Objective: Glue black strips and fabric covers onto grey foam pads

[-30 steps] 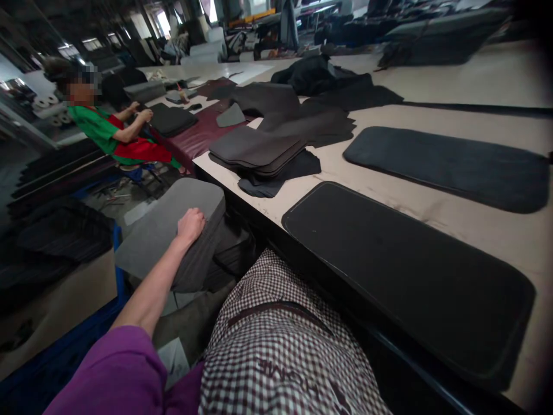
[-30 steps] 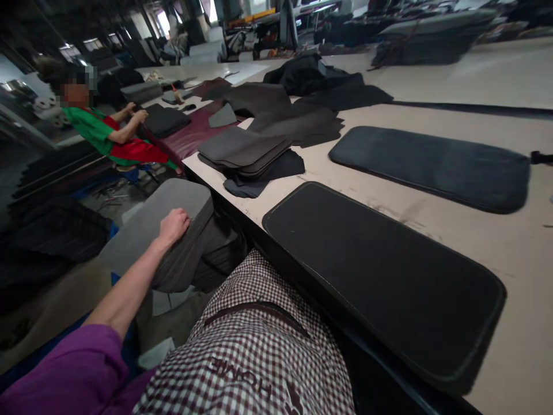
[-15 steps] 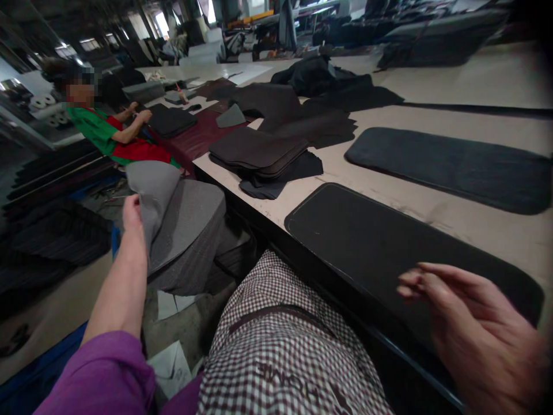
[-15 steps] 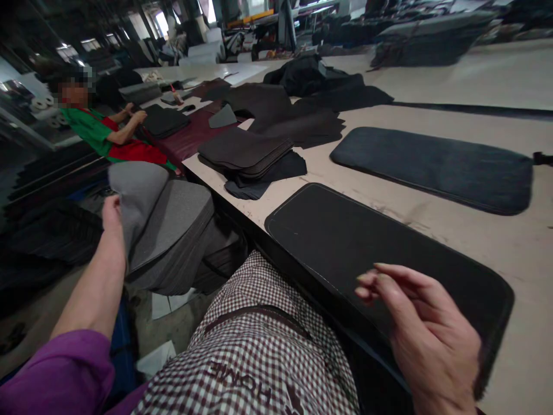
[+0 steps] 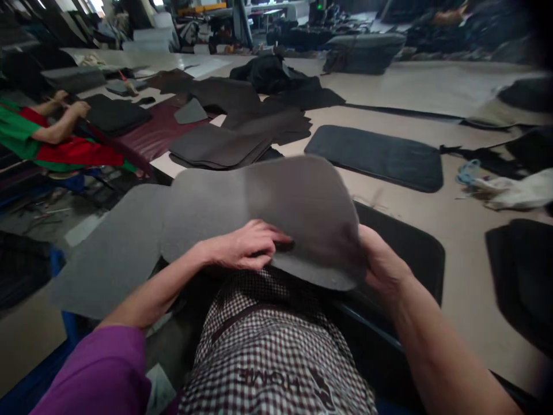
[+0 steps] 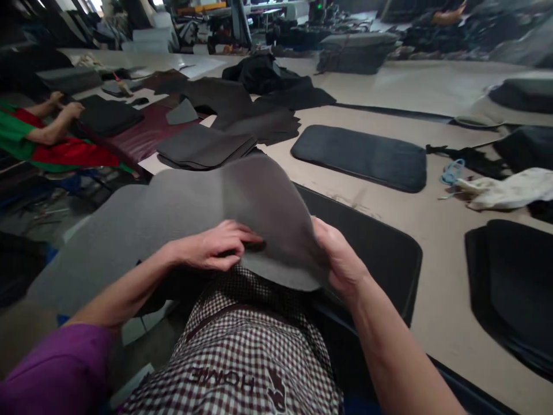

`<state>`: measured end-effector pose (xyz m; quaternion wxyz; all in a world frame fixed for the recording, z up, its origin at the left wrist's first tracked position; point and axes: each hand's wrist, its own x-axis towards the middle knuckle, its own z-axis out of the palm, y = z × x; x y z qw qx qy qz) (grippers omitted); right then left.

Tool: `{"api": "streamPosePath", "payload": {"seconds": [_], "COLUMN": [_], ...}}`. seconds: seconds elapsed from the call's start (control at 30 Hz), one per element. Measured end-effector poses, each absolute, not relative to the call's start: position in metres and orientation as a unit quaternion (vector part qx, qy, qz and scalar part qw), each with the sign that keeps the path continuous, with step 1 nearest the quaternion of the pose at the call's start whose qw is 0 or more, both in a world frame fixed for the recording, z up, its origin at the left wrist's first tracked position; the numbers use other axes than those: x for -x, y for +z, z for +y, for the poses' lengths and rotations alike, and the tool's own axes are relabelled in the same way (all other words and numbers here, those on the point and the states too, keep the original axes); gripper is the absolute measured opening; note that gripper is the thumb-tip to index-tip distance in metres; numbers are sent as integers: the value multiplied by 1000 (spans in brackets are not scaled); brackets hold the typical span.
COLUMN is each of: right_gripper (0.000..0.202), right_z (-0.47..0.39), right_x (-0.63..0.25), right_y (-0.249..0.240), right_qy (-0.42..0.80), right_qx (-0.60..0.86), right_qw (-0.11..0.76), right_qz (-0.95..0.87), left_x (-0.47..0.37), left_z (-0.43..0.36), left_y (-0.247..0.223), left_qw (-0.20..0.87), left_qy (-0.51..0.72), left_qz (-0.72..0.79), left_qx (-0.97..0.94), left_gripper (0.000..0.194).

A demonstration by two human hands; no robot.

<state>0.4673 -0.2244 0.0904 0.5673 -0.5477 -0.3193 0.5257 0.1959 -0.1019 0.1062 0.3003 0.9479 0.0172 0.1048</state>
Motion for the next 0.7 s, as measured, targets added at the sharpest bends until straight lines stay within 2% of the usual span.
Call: {"api": "streamPosePath", "payload": {"seconds": [0.1, 0.23, 0.33, 0.4, 0.47, 0.6, 0.7], "right_gripper": [72, 63, 61, 59, 60, 58, 58], "right_z": [-226, -230, -231, -230, -228, -231, -244], "right_x": [-465, -458, -454, -454, -455, -462, -471], "right_y": [74, 70, 75, 77, 78, 77, 75], "right_qy": [516, 488, 488, 495, 507, 535, 561], "right_qx": [592, 595, 591, 585, 576, 567, 544], "right_qw": [527, 542, 552, 555, 560, 569, 578], "right_qz": [-327, -337, -328, -323, -313, -263, -234], "left_x": [-208, -178, -146, -131, -124, -129, -133], "left_z": [-107, -102, -87, -71, -55, -45, -52], "left_y": [77, 53, 27, 6, -13, -30, -26], "left_qw": [308, 366, 360, 340, 379, 527, 572], "left_qy": [104, 154, 290, 395, 450, 413, 399], "left_qz": [-10, 73, 275, 448, 555, 552, 542], "left_qx": [-946, -915, -843, -726, -588, -497, -469], "left_gripper": [15, 11, 20, 36, 52, 61, 64]}}
